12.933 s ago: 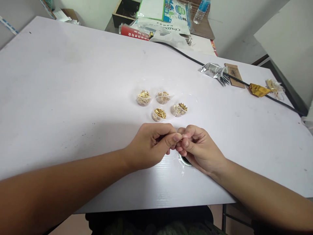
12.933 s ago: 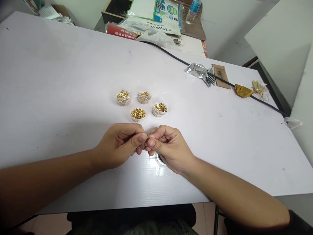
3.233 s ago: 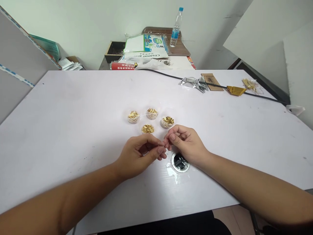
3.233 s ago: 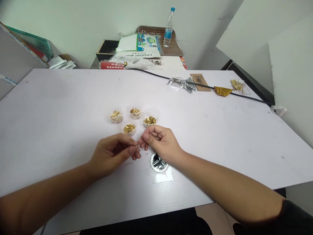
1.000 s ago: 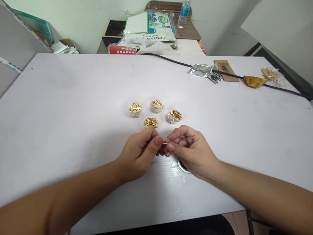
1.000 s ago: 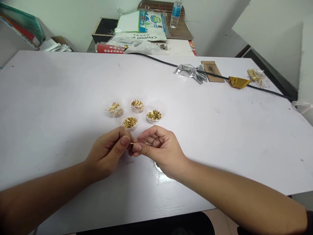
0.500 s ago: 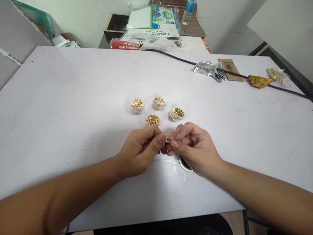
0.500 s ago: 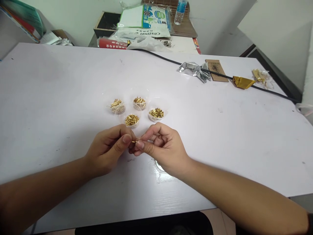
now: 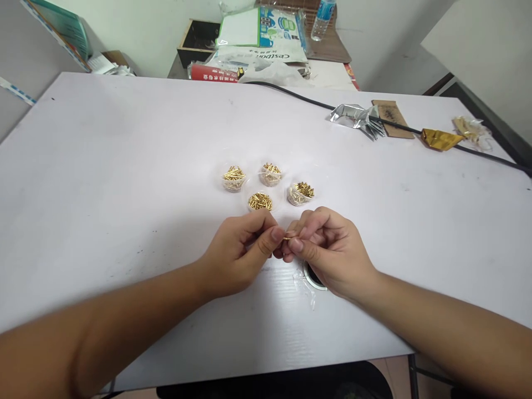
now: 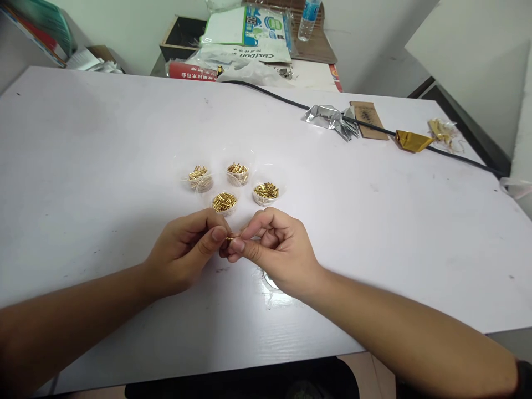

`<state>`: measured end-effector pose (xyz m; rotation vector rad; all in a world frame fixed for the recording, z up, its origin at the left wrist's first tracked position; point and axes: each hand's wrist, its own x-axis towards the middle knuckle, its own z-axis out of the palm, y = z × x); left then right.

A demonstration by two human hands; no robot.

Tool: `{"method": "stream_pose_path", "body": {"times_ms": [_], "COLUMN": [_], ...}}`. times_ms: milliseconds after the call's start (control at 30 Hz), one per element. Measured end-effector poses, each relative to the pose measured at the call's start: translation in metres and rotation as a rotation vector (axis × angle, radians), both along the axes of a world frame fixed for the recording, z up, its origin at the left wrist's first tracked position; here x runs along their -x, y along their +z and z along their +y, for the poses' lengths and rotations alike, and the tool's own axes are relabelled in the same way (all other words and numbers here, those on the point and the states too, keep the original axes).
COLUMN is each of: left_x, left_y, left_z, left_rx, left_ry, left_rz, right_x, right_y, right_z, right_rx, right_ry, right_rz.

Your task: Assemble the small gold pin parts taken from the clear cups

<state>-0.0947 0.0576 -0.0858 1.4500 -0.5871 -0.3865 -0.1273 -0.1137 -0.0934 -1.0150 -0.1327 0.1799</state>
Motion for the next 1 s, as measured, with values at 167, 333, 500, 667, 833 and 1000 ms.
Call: {"method": "stream_pose_path", "body": {"times_ms": [167,333,500,667,833,1000], "left_x": [0.0,-0.0003,-0.0003,-0.0016,-0.0035,-0.0048], "left_y": [-0.0007,-0.0019,-0.0024,-0.0015,0.0,0.0002], "left_z": [0.0,0.0008,0.0015,0.0016,0.0022,0.0041], "left_rx": [-0.004,-0.026,-0.037,-0.065,-0.043,-0.061], "left_ry": [0.003,0.004,-0.001,-0.002,-0.036,-0.079], "left_rz": [-0.036,-0.051,-0.07,-0.095,-0.054,-0.01], "right_x": [0.0012,0.0008,-0.0004,-0.0004,-0.002,-0.0037], "right_y": [-0.0011,-0.0006,0.0014,0.001,0.0001,0.0018], "right_z": [-0.0008,-0.0012,-0.0021,-0.0049,-0.0071,-0.0085], "right_rx": [0.019,0.035,0.015,0.016,0.015,-0.002], "right_ry": [-0.023,-0.032,-0.009,0.03,0.072,0.12], "right_rz": [-0.007,0.009,0.019,0.03,0.055,0.115]}}
